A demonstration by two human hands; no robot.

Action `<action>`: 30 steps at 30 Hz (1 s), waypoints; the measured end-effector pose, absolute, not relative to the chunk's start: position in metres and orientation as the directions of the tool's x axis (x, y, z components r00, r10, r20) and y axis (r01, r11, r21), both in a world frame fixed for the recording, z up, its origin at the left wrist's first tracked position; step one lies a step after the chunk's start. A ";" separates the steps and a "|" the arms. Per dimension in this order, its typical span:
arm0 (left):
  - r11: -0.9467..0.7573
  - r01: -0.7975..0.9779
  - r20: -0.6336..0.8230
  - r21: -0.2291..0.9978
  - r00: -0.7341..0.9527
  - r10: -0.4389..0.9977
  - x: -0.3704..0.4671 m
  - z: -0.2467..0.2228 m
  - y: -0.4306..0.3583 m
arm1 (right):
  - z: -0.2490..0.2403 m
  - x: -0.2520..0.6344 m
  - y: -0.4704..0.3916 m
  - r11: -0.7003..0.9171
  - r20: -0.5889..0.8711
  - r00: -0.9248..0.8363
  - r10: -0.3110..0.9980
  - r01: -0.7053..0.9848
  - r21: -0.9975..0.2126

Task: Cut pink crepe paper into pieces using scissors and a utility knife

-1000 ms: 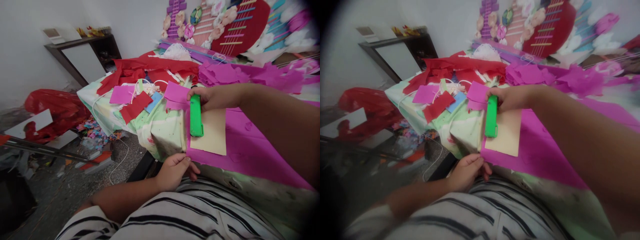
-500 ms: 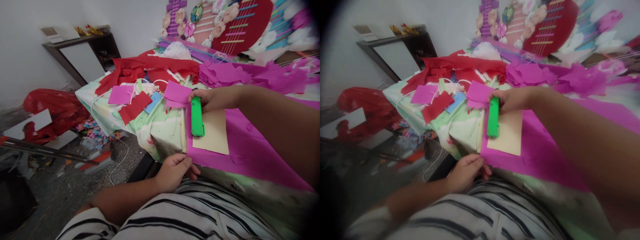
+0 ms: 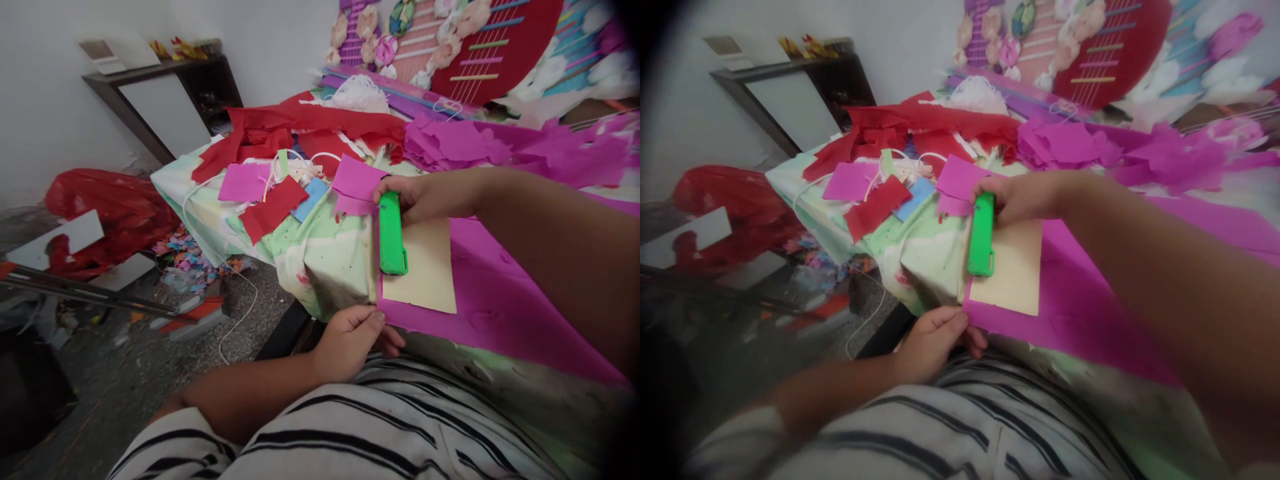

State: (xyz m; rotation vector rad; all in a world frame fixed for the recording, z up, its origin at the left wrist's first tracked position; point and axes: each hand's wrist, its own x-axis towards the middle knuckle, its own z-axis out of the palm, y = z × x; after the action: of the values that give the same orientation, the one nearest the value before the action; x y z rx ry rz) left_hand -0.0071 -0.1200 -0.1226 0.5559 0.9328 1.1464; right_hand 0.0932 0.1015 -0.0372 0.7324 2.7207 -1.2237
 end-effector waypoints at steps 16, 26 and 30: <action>0.344 -0.516 -0.335 0.785 0.114 0.935 -0.008 -0.120 -0.120 | -0.040 0.084 0.102 0.599 -0.254 -0.885 0.389 0.453 -0.660; 0.360 -0.474 -0.348 0.803 0.118 0.930 -0.007 -0.123 -0.121 | -0.042 0.086 0.103 0.668 -0.260 -0.882 0.392 0.467 -0.579; 0.361 -0.473 -0.348 0.804 0.119 0.930 -0.006 -0.121 -0.121 | -0.041 0.086 0.104 0.677 -0.269 -0.885 0.380 0.464 -0.571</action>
State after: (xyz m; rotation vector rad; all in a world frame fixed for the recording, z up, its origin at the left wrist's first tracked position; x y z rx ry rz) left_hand -0.0058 -0.1205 -0.1214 0.5837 0.9710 1.1149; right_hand 0.0861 0.1037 -0.0414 0.6978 2.7582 -0.9927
